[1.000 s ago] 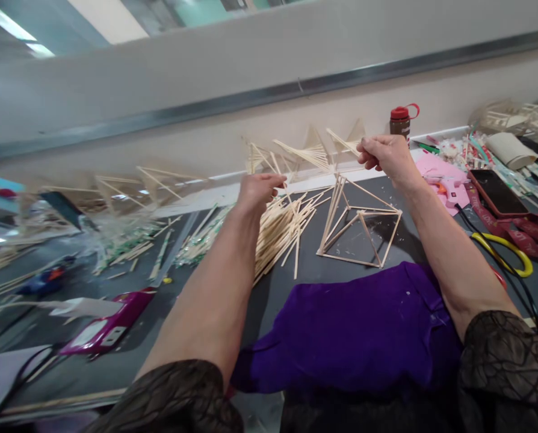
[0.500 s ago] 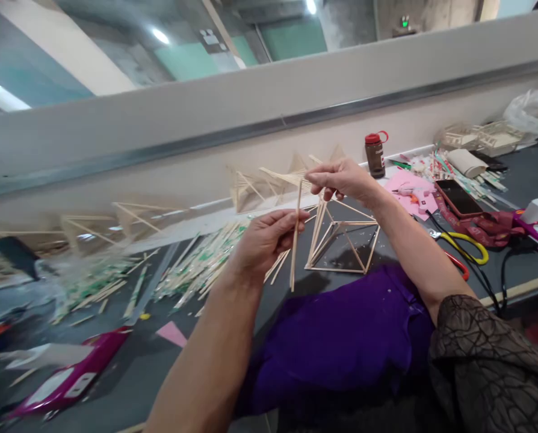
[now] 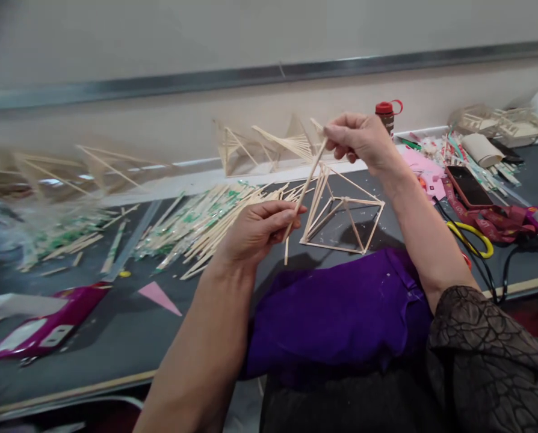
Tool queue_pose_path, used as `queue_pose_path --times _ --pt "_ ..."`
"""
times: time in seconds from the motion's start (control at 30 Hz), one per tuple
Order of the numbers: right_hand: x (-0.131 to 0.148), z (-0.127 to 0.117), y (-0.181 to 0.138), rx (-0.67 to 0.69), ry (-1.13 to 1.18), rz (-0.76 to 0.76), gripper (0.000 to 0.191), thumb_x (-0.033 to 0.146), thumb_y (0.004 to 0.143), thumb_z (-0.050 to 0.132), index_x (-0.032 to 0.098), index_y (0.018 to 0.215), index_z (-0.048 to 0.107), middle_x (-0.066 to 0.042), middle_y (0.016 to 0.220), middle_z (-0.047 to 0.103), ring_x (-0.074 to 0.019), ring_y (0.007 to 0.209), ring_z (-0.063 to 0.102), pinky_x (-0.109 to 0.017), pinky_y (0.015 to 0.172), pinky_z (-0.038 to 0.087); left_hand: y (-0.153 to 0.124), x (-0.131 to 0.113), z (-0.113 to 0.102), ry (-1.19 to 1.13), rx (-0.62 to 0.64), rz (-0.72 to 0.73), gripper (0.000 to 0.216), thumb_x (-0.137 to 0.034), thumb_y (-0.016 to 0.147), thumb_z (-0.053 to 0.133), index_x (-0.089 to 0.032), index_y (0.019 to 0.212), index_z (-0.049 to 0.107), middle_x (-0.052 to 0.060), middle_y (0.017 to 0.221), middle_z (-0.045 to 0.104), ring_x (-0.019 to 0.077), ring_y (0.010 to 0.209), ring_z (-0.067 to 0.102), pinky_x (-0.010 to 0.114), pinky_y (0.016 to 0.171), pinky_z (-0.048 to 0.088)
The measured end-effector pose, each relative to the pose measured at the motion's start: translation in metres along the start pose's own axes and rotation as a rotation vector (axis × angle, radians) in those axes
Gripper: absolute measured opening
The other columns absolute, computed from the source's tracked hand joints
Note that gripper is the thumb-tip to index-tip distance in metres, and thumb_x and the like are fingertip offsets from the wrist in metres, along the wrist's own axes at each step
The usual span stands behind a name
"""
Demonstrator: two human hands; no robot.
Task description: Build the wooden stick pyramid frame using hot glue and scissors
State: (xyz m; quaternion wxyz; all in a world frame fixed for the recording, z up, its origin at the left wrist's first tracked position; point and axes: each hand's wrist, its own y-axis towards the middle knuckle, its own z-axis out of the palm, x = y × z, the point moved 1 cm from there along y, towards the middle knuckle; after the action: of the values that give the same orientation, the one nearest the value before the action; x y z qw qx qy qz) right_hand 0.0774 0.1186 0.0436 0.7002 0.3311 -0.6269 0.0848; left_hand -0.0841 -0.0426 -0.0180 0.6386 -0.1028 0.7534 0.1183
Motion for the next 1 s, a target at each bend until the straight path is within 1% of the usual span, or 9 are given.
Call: queue_pose_path --times 0.13,0.23,0.37,0.43,0.5,0.63,0.77,0.9,1.0 --pt "-0.009 -0.017 0.011 -0.091 0.080 0.019 0.022 0.024 0.089 0.069 0.019 0.069 0.060 0.001 0.064 0.065 -0.0058 0.050 0.054 -0.018 0.041 0.032 -0.002 0.015 -0.012 -0.056 0.007 -0.073 0.013 -0.026 0.065 0.072 -0.017 0.074 0.077 0.003 0.058 0.062 0.0064 0.043 0.036 0.024 0.043 0.021" --pt "-0.019 -0.029 0.019 -0.157 0.066 0.025 0.022 0.028 0.088 0.071 0.020 0.071 0.059 0.001 0.063 0.065 -0.0064 0.049 0.054 -0.019 0.040 0.031 0.000 0.022 -0.019 -0.087 -0.041 -0.118 0.010 -0.025 0.067 0.072 -0.017 0.072 0.075 0.003 0.059 0.063 0.0062 0.043 0.038 0.023 0.043 0.023" --pt "-0.033 -0.037 0.028 -0.105 0.011 0.001 0.020 0.031 0.084 0.075 0.019 0.076 0.062 0.000 0.067 0.068 -0.0070 0.052 0.057 -0.019 0.042 0.033 0.006 0.029 -0.026 -0.018 -0.123 -0.210 0.009 -0.023 0.072 0.073 -0.015 0.075 0.074 0.003 0.059 0.064 0.0062 0.044 0.043 0.022 0.043 0.023" --pt "-0.039 -0.035 0.030 -0.089 -0.026 0.019 0.022 0.032 0.084 0.076 0.018 0.075 0.062 0.000 0.066 0.068 -0.0062 0.051 0.057 -0.019 0.041 0.033 0.009 0.034 -0.029 0.065 -0.144 -0.256 0.006 -0.021 0.073 0.073 -0.015 0.074 0.074 0.004 0.059 0.065 0.0068 0.044 0.045 0.023 0.044 0.024" --pt "-0.043 -0.029 0.028 -0.104 -0.060 0.062 0.024 0.032 0.083 0.077 0.018 0.072 0.061 0.001 0.063 0.066 -0.0053 0.049 0.055 -0.017 0.039 0.033 0.012 0.040 -0.031 0.129 -0.149 -0.285 0.005 -0.019 0.075 0.071 -0.015 0.074 0.075 0.004 0.059 0.065 0.0073 0.043 0.045 0.024 0.044 0.024" --pt "-0.049 -0.017 0.024 -0.156 -0.091 0.143 0.022 0.022 0.086 0.071 0.017 0.068 0.061 0.001 0.061 0.064 -0.0031 0.047 0.053 -0.014 0.037 0.030 0.016 0.052 -0.034 0.164 -0.111 -0.321 0.008 -0.018 0.075 0.071 -0.015 0.079 0.077 0.004 0.056 0.064 0.0083 0.042 0.043 0.027 0.045 0.026" --pt "-0.056 -0.012 0.023 -0.176 -0.144 0.190 0.022 0.020 0.085 0.070 0.017 0.065 0.061 0.001 0.061 0.065 -0.0035 0.046 0.054 -0.014 0.037 0.030 0.020 0.060 -0.036 0.130 -0.050 -0.348 0.012 -0.019 0.073 0.073 -0.015 0.083 0.079 0.005 0.055 0.064 0.0077 0.039 0.038 0.027 0.044 0.026" --pt "-0.062 -0.007 0.023 -0.154 -0.173 0.175 0.024 0.022 0.083 0.073 0.018 0.064 0.060 0.000 0.062 0.066 -0.0040 0.045 0.054 -0.015 0.037 0.029 0.022 0.064 -0.037 0.053 0.008 -0.368 0.014 -0.018 0.073 0.076 -0.016 0.086 0.080 0.007 0.056 0.064 0.0066 0.039 0.036 0.026 0.045 0.023" --pt "-0.064 -0.003 0.022 -0.137 -0.170 0.174 0.025 0.023 0.084 0.074 0.018 0.063 0.060 0.001 0.062 0.066 -0.0036 0.045 0.054 -0.015 0.037 0.029 0.023 0.065 -0.036 0.007 0.035 -0.385 0.013 -0.017 0.071 0.078 -0.015 0.084 0.080 0.008 0.057 0.064 0.0062 0.039 0.035 0.026 0.044 0.020"
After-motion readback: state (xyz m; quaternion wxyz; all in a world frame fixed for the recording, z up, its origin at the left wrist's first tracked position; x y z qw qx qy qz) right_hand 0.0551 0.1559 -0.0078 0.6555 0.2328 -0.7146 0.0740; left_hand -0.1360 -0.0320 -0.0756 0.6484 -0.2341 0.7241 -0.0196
